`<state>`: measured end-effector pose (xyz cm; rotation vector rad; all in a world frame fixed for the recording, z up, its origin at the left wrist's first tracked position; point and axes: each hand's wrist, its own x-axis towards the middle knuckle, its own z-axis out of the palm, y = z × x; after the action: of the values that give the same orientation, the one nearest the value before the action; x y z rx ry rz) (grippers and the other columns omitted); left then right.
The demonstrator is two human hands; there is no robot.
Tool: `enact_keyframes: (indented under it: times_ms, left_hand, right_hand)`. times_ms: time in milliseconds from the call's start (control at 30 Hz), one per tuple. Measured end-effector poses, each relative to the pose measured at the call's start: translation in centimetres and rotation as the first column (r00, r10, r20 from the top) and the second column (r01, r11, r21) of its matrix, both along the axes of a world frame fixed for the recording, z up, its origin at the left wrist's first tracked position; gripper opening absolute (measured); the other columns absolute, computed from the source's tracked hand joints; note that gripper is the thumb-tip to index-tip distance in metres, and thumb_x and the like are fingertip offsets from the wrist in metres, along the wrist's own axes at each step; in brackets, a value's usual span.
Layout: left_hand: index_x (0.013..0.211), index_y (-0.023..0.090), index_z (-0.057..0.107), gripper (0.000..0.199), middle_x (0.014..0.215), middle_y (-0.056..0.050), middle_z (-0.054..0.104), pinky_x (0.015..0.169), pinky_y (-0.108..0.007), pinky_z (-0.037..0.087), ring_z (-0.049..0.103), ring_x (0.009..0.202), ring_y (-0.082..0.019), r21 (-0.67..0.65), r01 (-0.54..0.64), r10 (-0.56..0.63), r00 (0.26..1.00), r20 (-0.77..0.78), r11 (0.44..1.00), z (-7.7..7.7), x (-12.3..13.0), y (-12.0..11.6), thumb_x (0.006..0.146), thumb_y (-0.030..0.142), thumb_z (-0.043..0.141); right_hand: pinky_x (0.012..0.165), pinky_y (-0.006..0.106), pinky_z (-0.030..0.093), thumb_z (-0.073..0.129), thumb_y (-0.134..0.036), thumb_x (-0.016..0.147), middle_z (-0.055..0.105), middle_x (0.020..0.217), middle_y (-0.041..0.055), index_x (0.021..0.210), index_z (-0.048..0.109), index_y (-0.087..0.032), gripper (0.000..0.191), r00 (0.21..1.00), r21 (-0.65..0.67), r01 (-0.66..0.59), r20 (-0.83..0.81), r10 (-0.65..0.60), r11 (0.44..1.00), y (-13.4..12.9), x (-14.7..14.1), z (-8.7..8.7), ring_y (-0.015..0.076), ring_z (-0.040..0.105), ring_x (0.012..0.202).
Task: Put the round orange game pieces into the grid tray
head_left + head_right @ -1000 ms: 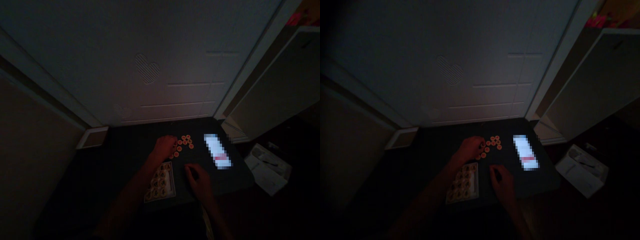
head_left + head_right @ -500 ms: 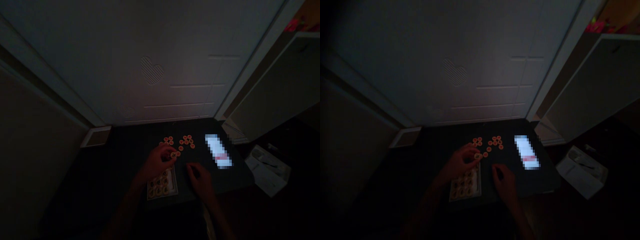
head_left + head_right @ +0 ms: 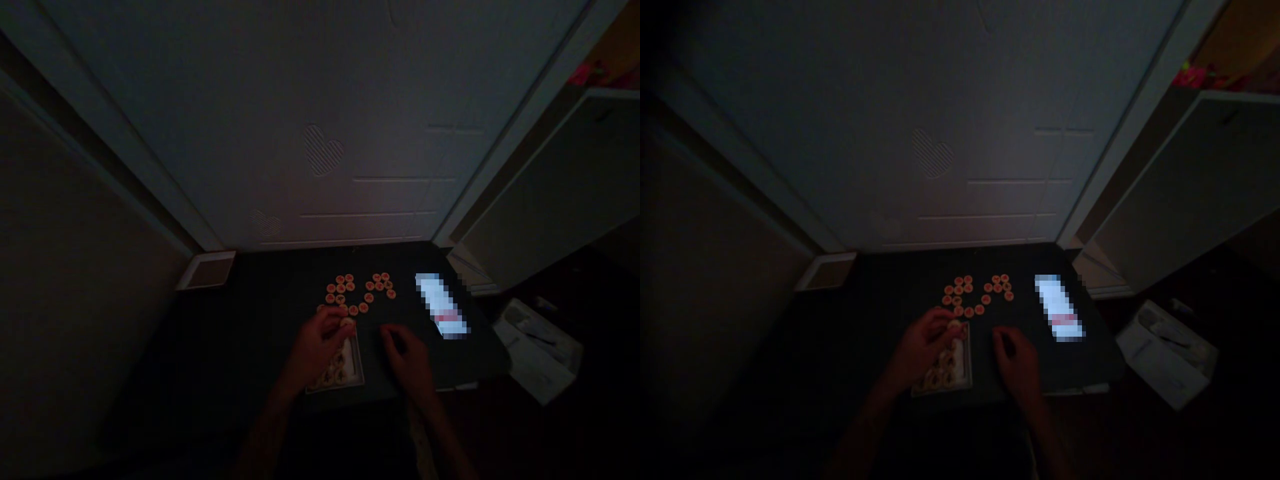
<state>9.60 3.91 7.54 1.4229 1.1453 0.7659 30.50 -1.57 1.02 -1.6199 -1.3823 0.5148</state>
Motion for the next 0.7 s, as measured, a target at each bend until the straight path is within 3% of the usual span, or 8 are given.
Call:
enact_keyframes:
  times_ms: [133, 400, 500, 700]
  left_hand:
    - [0.104, 0.022, 0.061, 0.019, 0.104, -0.006, 0.079, 0.08, -0.032, 0.061, 0.076, 0.095, -0.02, -0.032, -0.055, 0.056, 0.997, 0.044, 0.998, -0.5, -0.1, -0.2, 0.09, 0.035, 0.061]
    - [0.114, 0.022, 0.067, 0.03, 0.111, -0.006, 0.077, 0.08, -0.032, 0.06, 0.074, 0.099, -0.021, 0.026, -0.074, 0.074, 0.997, 0.007, 0.997, -1.8, -0.2, -0.5, 0.092, 0.041, 0.059]
    - [0.11, 0.021, 0.062, 0.027, 0.103, -0.006, 0.077, 0.075, -0.031, 0.06, 0.075, 0.094, -0.021, 0.008, -0.102, 0.101, 0.995, 0.025, 0.995, -1.8, -0.1, -0.6, 0.092, 0.041, 0.059]
    - [0.111, 0.022, 0.064, 0.024, 0.11, -0.006, 0.075, 0.085, -0.034, 0.058, 0.073, 0.099, -0.021, 0.051, -0.076, 0.075, 0.997, 0.01, 0.996, -1.7, -0.6, -1.0, 0.092, 0.036, 0.059]
  right_hand:
    - [0.073, 0.033, 0.058, 0.058, -0.048, 0.094, 0.079, 0.094, 0.0083, 0.098, 0.077, -0.021, 0.033, 0.999, -0.013, 0.013, -0.043, -0.014, 1.0, -0.1, 0.1, 0.0, 0.0241, 0.074, 0.082]
    - [0.067, 0.032, 0.058, 0.059, -0.053, 0.093, 0.079, 0.089, 0.0075, 0.098, 0.076, -0.02, 0.038, 0.99, -0.051, 0.042, -0.135, -0.049, 0.998, -0.1, 0.2, 0.2, 0.0225, 0.073, 0.074]
    - [0.068, 0.032, 0.058, 0.059, -0.053, 0.093, 0.079, 0.088, 0.0079, 0.098, 0.076, -0.019, 0.038, 0.987, -0.049, 0.045, -0.153, -0.052, 0.998, -0.4, -0.2, 0.5, 0.0231, 0.073, 0.076]
    - [0.072, 0.031, 0.058, 0.061, -0.047, 0.094, 0.078, 0.092, 0.0074, 0.1, 0.076, -0.021, 0.03, 0.982, -0.026, -0.053, -0.182, 0.047, 0.998, -0.7, -2.0, 1.9, 0.0223, 0.073, 0.079]
